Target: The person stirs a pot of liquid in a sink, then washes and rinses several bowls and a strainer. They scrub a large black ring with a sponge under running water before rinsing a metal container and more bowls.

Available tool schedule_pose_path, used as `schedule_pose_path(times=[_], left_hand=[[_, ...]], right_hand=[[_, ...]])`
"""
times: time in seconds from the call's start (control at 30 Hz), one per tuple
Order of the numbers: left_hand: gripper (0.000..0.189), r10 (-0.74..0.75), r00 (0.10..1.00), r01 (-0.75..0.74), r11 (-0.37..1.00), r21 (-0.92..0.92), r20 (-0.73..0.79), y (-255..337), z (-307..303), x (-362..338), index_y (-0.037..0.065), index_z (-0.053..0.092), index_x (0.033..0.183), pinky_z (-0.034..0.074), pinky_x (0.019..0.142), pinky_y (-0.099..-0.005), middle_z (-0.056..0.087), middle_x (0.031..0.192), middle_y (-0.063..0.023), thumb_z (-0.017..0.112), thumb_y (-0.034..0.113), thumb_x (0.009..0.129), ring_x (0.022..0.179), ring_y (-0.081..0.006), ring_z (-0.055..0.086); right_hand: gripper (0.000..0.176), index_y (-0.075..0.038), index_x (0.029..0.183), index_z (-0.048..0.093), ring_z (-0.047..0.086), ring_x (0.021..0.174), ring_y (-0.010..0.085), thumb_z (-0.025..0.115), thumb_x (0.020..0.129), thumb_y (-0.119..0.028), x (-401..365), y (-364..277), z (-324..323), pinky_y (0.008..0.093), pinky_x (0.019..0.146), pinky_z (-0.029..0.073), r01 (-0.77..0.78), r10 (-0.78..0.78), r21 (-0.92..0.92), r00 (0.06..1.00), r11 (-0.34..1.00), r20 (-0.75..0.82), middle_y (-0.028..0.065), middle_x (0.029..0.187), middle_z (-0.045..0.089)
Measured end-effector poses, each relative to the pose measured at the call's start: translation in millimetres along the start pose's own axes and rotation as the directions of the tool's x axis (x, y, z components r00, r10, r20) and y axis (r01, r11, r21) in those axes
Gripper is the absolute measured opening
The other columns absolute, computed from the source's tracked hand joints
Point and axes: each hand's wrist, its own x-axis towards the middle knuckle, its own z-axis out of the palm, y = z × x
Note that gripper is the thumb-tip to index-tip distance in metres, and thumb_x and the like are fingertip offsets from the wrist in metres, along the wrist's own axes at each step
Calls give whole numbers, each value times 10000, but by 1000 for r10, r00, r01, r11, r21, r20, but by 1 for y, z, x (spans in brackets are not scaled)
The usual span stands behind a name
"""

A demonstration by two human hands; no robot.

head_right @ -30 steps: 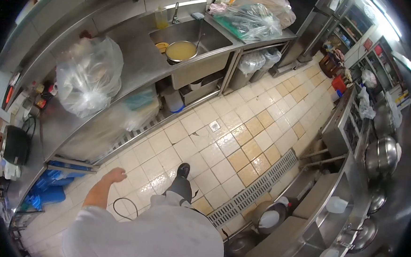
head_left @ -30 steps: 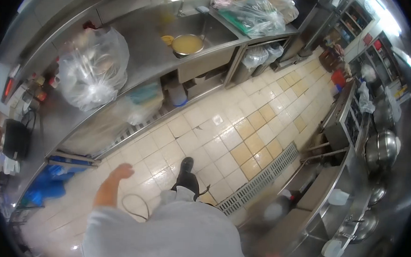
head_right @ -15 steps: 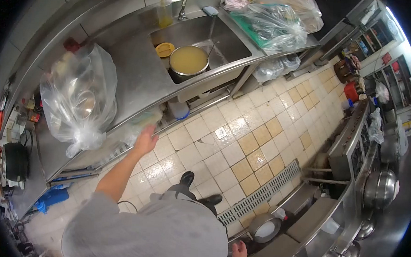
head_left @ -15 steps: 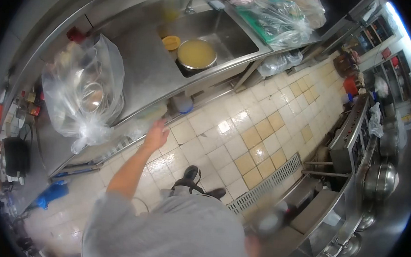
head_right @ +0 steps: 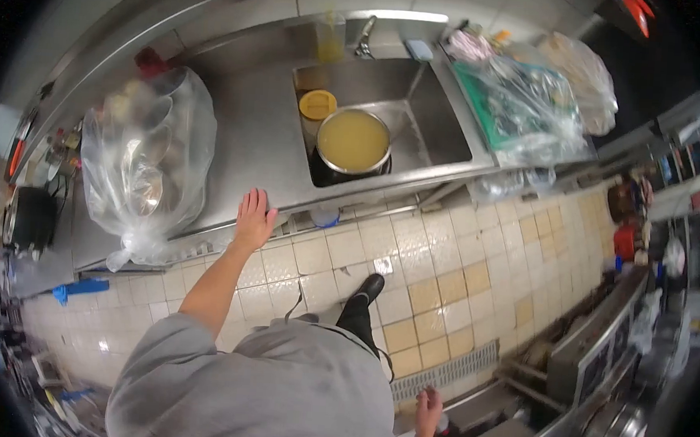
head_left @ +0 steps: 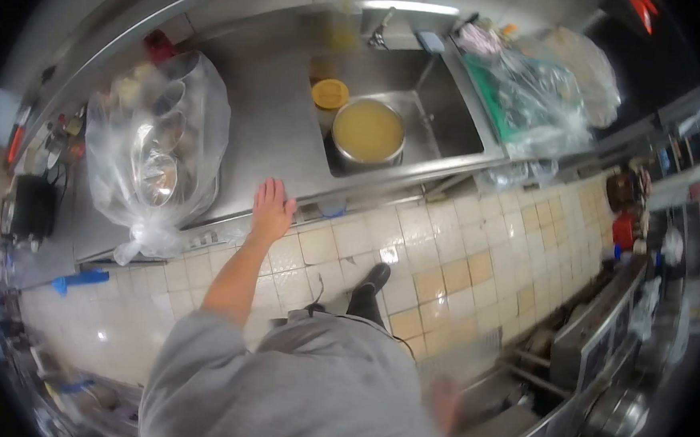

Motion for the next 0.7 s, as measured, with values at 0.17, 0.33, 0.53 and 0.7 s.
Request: schedule_pose_path(times=[0.17,0.33,0.53,0.7], left_hand=[[682,-215,974,217,976,27,-67,-47,10,1,-42,339,1493,232,1184,-555,384,1525,-272,459,422,1008,1437,-441,314],[722,-556,822,570,806,163,-122,-46,-14,11,-47,273,1529,198,1186,-588,340,1541,-310,402,449,1021,1445,-479,279],[730,-576,816,568,791,228,-35,4,14,68,-30,159,1569,96,1221,-575,166,1607,-325,324,445,1040,1500,-472,143],[750,-126,990,122,991,51,69,90,19,158,-43,193,1559,115,1231,-544,198,1618,-276,468,381,1004,1508,-434,173]], right_hand=[[376,62,1308,557,641,951,167,610,1001,-150,92,-206,87,302,827,523,394,-288,-605,919,692,268,111,1126,671],[387,51,1346,535,634,983,164,589,1015,-142,212,-282,125,292,859,514,500,-306,-525,857,689,415,118,1166,662],[474,-3,1437,460,636,1016,162,599,1014,-165,303,-338,237,292,809,543,391,-284,-182,856,902,432,149,1346,586],[615,-54,1511,365,636,993,165,662,977,-128,298,-395,371,312,821,565,437,-296,-136,777,889,556,128,1359,536]])
